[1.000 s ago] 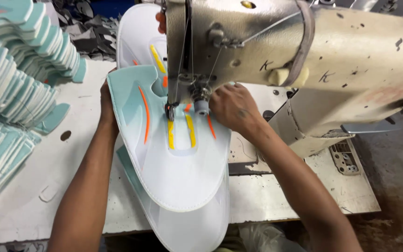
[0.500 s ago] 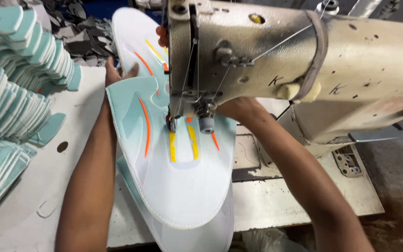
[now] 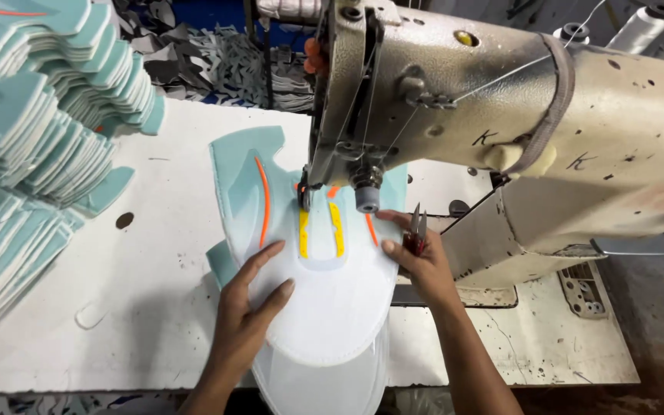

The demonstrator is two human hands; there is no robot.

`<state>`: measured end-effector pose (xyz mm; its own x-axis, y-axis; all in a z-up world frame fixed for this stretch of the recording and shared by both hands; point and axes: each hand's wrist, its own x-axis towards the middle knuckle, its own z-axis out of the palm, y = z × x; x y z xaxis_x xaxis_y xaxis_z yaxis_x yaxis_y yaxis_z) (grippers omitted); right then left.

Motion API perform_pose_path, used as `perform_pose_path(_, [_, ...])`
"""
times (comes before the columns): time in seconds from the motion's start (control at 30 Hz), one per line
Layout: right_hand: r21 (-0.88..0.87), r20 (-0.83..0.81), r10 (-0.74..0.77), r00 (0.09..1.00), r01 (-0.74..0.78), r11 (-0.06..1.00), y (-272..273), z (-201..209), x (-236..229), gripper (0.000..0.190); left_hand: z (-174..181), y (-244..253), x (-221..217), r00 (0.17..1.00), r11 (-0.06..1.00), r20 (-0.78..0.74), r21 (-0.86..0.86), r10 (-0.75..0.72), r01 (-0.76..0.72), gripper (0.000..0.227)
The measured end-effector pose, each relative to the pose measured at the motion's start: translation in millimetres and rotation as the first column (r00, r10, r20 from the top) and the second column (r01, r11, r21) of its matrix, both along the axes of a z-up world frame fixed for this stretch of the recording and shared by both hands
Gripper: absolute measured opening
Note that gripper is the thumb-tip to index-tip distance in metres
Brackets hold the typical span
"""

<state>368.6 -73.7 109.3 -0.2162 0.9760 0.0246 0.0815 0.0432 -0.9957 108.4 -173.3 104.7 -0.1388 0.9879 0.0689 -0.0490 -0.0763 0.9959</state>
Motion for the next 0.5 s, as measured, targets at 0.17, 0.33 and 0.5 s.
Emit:
perform_pose_path(0.17, [0.016,0.05,-0.037,0.998,0.037,0.999,-1,8,-6,0.046,8,4,4,0.991,0.995,-0.122,-0.079,0.058,-0.068,0.056])
perform_pose_path(0.33, [0.011,0.072,-0.062,0.996,0.061,0.998,2,10,-9,0.045,1,11,3,0.986,0.998,-0.156,-0.016,0.058,-0.061,0.058])
perform_pose_path(0.5, [0.014,0.039,-0.064,0.997,0.064,0.998,18,8,-11,0.047,0,23,3,0.986,0.996,-0.148,0.058,0.071,-0.063,0.056])
